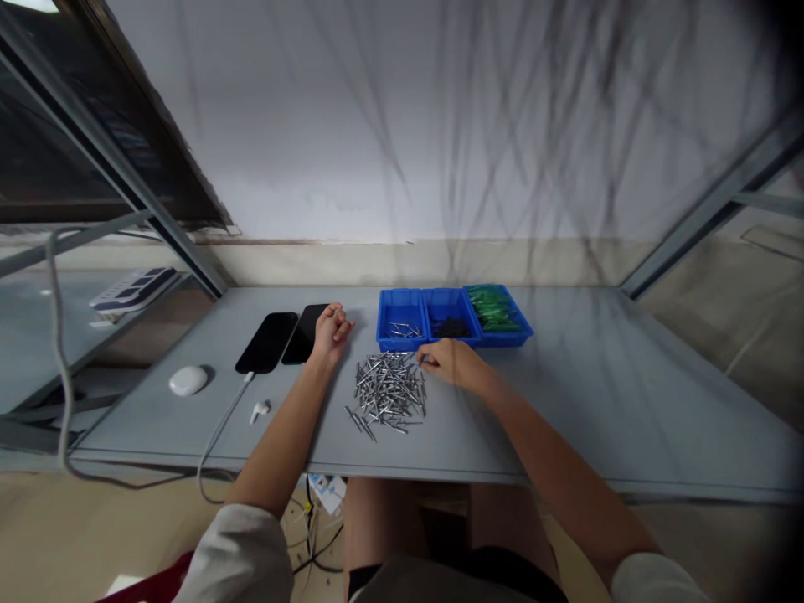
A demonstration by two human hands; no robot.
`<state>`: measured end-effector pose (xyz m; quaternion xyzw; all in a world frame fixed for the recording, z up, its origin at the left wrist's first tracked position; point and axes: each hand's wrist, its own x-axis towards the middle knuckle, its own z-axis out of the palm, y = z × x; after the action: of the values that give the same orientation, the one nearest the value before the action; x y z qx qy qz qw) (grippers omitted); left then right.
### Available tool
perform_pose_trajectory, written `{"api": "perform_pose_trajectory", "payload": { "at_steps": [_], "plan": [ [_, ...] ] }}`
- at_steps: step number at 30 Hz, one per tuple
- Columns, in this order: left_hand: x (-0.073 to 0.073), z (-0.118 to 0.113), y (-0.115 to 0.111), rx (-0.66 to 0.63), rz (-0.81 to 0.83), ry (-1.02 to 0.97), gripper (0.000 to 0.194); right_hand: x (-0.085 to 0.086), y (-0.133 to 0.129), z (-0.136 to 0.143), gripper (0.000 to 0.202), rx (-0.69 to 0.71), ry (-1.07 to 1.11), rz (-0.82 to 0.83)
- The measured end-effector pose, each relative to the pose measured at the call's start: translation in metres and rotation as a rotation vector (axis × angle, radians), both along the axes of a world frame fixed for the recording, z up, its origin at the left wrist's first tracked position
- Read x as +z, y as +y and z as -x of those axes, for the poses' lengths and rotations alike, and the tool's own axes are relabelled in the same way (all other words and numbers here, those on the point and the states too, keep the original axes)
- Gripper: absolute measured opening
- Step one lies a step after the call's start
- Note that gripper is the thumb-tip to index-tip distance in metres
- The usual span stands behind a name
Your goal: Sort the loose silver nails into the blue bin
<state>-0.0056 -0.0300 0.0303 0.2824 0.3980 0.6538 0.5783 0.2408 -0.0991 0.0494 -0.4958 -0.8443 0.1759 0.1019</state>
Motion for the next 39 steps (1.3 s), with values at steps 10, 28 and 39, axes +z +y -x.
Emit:
{"api": "perform_pose_trajectory", "payload": {
  "at_steps": [10,28,39],
  "plan": [
    [-0.002,0.001,0.002,0.003,0.007,-0.011,0.030,0.000,0.001,-0.003,0.016,0.022,-0.013,-0.006],
    [-0.001,0.001,0.000,-0.005,0.010,0.007,0.026,0.012,0.002,-0.006,0.009,0.033,0.434,0.131],
    [-0.001,0.001,0.000,-0.009,0.010,-0.001,0.031,0.005,0.014,-0.010,0.020,-0.087,0.828,0.272]
  ]
}}
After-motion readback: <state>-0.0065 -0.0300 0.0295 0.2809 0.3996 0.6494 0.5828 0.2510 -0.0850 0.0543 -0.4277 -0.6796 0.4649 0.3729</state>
